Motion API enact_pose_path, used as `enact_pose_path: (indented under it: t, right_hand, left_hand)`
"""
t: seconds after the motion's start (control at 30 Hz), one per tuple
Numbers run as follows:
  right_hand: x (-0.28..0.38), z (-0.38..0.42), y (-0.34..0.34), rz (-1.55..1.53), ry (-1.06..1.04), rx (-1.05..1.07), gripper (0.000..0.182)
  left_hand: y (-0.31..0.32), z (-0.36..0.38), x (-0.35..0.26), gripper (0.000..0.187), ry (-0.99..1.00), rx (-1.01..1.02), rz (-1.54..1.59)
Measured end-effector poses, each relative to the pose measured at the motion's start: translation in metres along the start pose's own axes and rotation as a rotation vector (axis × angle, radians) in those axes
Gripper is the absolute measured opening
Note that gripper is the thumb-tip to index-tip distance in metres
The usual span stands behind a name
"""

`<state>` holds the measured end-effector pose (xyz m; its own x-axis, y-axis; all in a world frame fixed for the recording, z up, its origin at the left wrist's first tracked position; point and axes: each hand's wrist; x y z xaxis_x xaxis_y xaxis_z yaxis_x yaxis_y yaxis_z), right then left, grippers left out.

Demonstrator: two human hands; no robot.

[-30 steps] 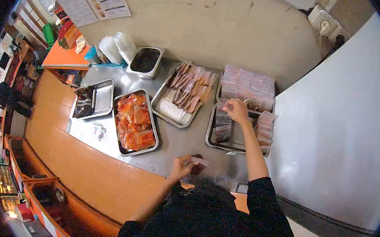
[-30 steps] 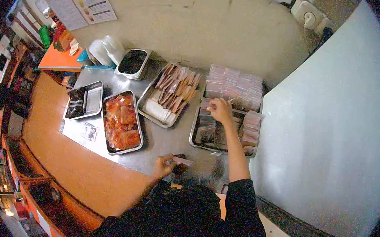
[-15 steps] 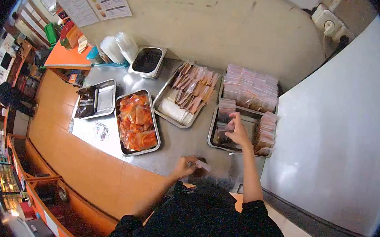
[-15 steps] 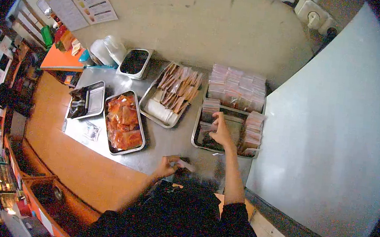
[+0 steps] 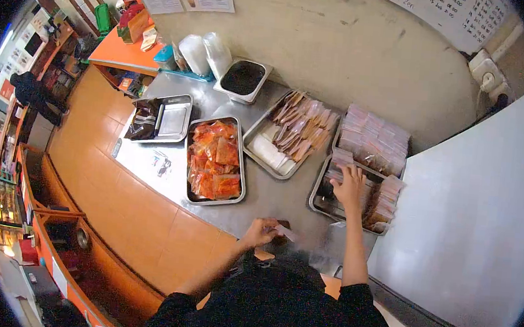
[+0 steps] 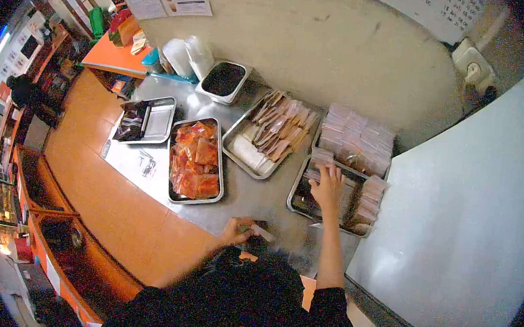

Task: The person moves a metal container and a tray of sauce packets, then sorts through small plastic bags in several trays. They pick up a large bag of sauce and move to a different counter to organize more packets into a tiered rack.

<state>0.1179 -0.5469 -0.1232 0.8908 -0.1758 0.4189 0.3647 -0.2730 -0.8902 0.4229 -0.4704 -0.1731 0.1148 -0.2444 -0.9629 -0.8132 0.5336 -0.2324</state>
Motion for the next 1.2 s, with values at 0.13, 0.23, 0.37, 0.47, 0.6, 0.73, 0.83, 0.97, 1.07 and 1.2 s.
enact_pose_path:
  t: [0.13, 0.23, 0.37, 0.47, 0.6, 0.73, 0.83, 0.97, 1.07, 1.2]
  right_hand:
    - [0.073, 0.028, 0.015, -0.316, 0.290, -0.115, 0.035]
    - [0.090, 0.049, 0.107, -0.571, 0.605, 0.645, 0.045]
    - [0.159, 0.024, 0.156, -1.804, 1.429, 0.795, 0.045]
    - [0.175, -0.001, 0.206, -2.094, 1.468, 0.323, 0.039]
    - [0.098, 0.015, 0.331, -1.560, 0.828, -0.011, 0.024]
    - [0.147, 0.018, 0.201, -2.078, 1.318, -0.065, 0.024]
    - [0.147, 0.016, 0.192, -2.088, 1.195, 0.052, 0.023]
    - [0.154, 0.010, 0.195, -2.120, 1.367, 0.021, 0.020]
    - [0.155, 0.017, 0.195, -2.127, 1.208, -0.279, 0.021]
    - [0.159, 0.005, 0.190, -1.929, 1.305, -0.465, 0.028]
  left_hand:
    - [-0.018, 0.015, -0.003, 0.017, 0.064, -0.072, -0.084]
    - [-0.038, 0.023, -0.021, 0.018, -0.002, -0.067, -0.077]
    - [-0.062, 0.050, 0.010, 0.019, -0.079, 0.007, -0.112]
    - [-0.092, 0.058, 0.001, 0.021, 0.039, 0.135, -0.042]
    - [-0.120, 0.080, 0.009, 0.021, -0.095, 0.158, -0.085]
    - [-0.154, 0.092, -0.009, 0.017, -0.032, 0.120, -0.089]
    - [-0.174, 0.095, 0.006, 0.014, -0.016, 0.140, -0.057]
    - [-0.188, 0.097, 0.006, 0.010, -0.044, 0.187, -0.079]
    - [-0.190, 0.097, 0.006, 0.008, -0.010, 0.145, -0.057]
    - [-0.193, 0.106, 0.004, 0.011, -0.091, 0.149, -0.056]
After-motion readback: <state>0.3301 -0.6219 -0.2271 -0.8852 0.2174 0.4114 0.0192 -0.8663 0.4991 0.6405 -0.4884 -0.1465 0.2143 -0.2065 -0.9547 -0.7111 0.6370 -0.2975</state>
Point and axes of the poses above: each hand's wrist, its own z-axis away from the middle knuckle, its own y-axis out of the palm, x = y × z, and after that the axes turned 11 degrees about y, right-handed
